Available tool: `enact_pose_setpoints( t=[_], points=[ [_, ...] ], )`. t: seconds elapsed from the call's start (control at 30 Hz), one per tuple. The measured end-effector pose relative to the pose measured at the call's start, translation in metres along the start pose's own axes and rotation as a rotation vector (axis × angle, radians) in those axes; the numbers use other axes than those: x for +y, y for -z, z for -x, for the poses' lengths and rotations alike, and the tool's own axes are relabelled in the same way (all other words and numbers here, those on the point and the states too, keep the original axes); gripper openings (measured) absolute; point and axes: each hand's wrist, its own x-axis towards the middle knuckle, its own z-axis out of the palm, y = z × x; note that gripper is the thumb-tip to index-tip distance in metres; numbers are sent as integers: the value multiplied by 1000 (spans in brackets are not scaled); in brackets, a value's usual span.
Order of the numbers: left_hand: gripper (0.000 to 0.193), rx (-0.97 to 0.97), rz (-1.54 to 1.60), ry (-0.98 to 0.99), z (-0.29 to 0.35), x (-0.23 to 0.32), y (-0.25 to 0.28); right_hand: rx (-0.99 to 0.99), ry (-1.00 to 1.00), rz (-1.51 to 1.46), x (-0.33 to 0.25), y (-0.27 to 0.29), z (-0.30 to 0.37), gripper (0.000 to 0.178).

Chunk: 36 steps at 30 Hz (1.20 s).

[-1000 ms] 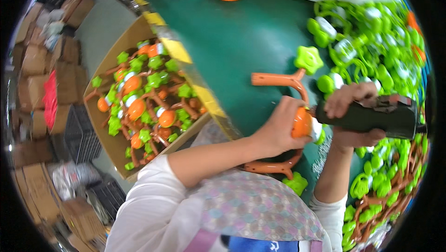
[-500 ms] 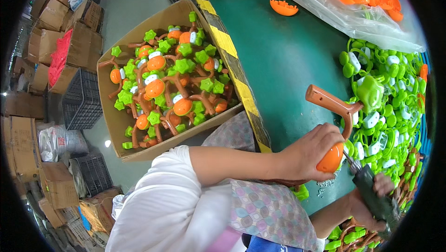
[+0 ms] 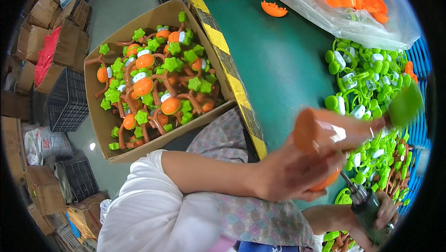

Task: The person assembles colorful plastic toy parts on a green workbench. They pick up orange, green, and white components, fit them together, and use a handheld tool to secure the pieces. Finished units are placed into a cardboard box.

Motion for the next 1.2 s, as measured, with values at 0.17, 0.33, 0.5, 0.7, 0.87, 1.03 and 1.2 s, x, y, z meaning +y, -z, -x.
enact_pose_setpoints(
  t=[0.17, 0.33, 0.5, 0.7, 0.87, 1.03, 1.2],
  points=[
    [70, 328, 58, 386, -6, -39, 61, -76, -90, 4, -42, 48, -71, 57],
    [51, 845, -150, 600, 19, -91, 172, 124, -288, 646, -51, 93, -27, 55],
    [59, 923, -664, 638, 110, -186, 236, 384, -573, 1053, -46, 157, 37, 57],
    [61, 384, -948, 836, 194, -274, 173, 551, -644, 1150, -60, 205, 33, 51],
    [37, 184, -1049, 690, 217, -272, 228, 452, -661, 1499, -84, 263, 26, 57],
    [65, -126, -1457, 1081, 240, -260, 295, 389, -558, 1648, -63, 240, 27, 59],
    [81, -812, -1209, 1147, 255, -221, 265, 338, -544, 1644, -57, 248, 22, 59]
  ],
)
